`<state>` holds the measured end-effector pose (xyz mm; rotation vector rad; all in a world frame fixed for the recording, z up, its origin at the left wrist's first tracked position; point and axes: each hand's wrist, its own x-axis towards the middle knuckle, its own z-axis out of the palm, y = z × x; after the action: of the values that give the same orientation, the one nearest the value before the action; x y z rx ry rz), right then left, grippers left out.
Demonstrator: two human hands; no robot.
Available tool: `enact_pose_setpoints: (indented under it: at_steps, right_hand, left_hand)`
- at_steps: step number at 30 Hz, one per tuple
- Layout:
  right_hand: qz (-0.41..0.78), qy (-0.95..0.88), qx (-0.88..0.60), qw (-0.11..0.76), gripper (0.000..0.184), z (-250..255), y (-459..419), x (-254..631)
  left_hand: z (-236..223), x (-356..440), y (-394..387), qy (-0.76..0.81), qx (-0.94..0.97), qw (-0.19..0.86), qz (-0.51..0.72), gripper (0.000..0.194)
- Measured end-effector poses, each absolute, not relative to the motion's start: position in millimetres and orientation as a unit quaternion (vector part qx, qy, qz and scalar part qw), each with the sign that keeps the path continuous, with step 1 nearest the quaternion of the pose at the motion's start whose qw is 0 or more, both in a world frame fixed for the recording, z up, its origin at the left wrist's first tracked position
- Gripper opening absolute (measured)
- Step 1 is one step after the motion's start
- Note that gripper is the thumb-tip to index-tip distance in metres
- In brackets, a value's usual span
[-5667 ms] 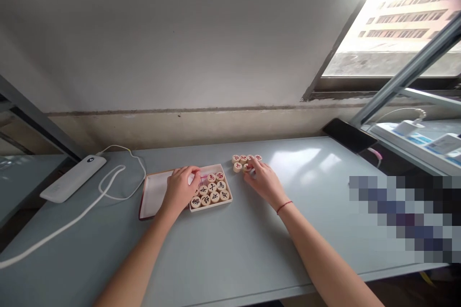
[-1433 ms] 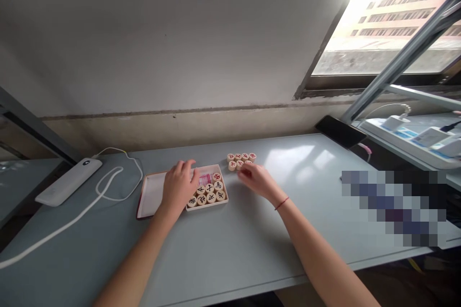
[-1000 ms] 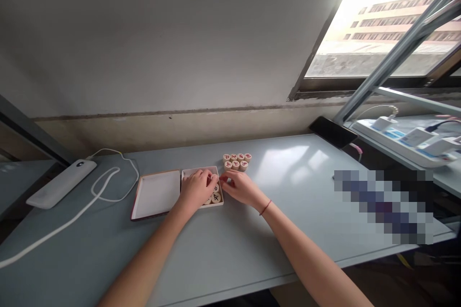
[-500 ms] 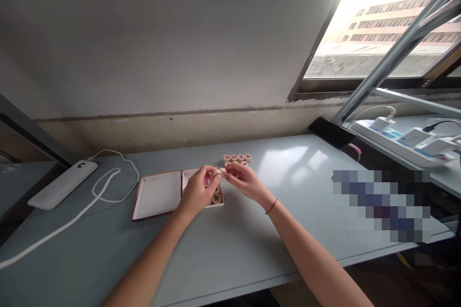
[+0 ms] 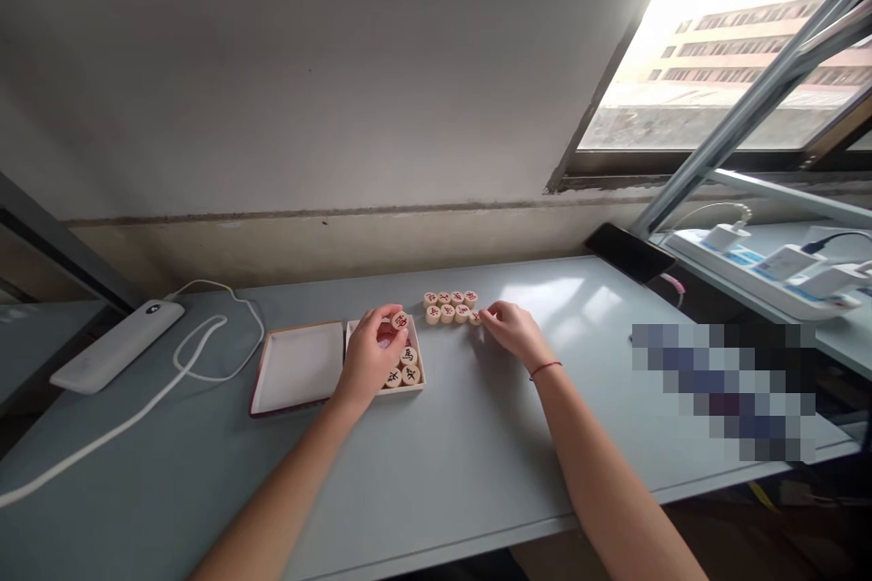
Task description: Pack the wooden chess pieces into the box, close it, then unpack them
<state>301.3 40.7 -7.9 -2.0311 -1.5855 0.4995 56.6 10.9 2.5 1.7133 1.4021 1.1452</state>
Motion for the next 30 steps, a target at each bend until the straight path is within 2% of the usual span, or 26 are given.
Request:
enact_pose_setpoints:
  at_steps: [3, 5, 8, 12, 14, 17, 21, 24, 30]
  right_hand:
    - [0.194, -0.600, -0.703, 0.328, 0.028, 3.1, 33.3, 287.4]
    - [0.291, -0.636, -0.617, 0.362, 0.038, 13.1, 24.7, 272.2]
    - [0.441, -0.670, -0.483, 0.351, 0.040, 26.2, 11.0, 249.3]
    - [0.519, -0.640, -0.450, 0.344, 0.030, 31.1, 6.1, 243.2]
    - [0.505, -0.612, -0.490, 0.359, 0.029, 27.3, 11.9, 253.9]
    - [0.383, -0.573, -0.610, 0.392, 0.033, 16.3, 25.5, 278.9]
    - [0.246, -0.560, -0.720, 0.329, 0.032, 1.3, 38.3, 304.2]
    - [0.217, -0.570, -0.743, 0.274, 0.033, -5.3, 40.6, 308.9]
    - [0.209, -0.592, -0.742, 0.234, 0.039, -7.5, 40.5, 307.3]
  left_hand:
    - [3.9, 59.1, 6.8, 0.522, 0.700, 0.283, 0.396, 0.025]
    - [5.9, 61.4, 2.9, 0.507, 0.738, 0.246, 0.372, 0.024]
    - [7.7, 65.0, -2.5, 0.487, 0.765, 0.226, 0.356, 0.025]
    - [6.3, 68.0, -5.4, 0.478, 0.772, 0.240, 0.343, 0.026]
    - [5.6, 67.9, -5.3, 0.479, 0.775, 0.245, 0.331, 0.030]
    - [6.4, 65.7, -4.4, 0.492, 0.775, 0.248, 0.310, 0.029]
    - [8.8, 62.4, -3.1, 0.505, 0.776, 0.222, 0.305, 0.018]
    - [9.4, 61.9, -2.5, 0.508, 0.778, 0.201, 0.309, 0.018]
    - [8.3, 62.1, -2.3, 0.501, 0.782, 0.222, 0.298, 0.021]
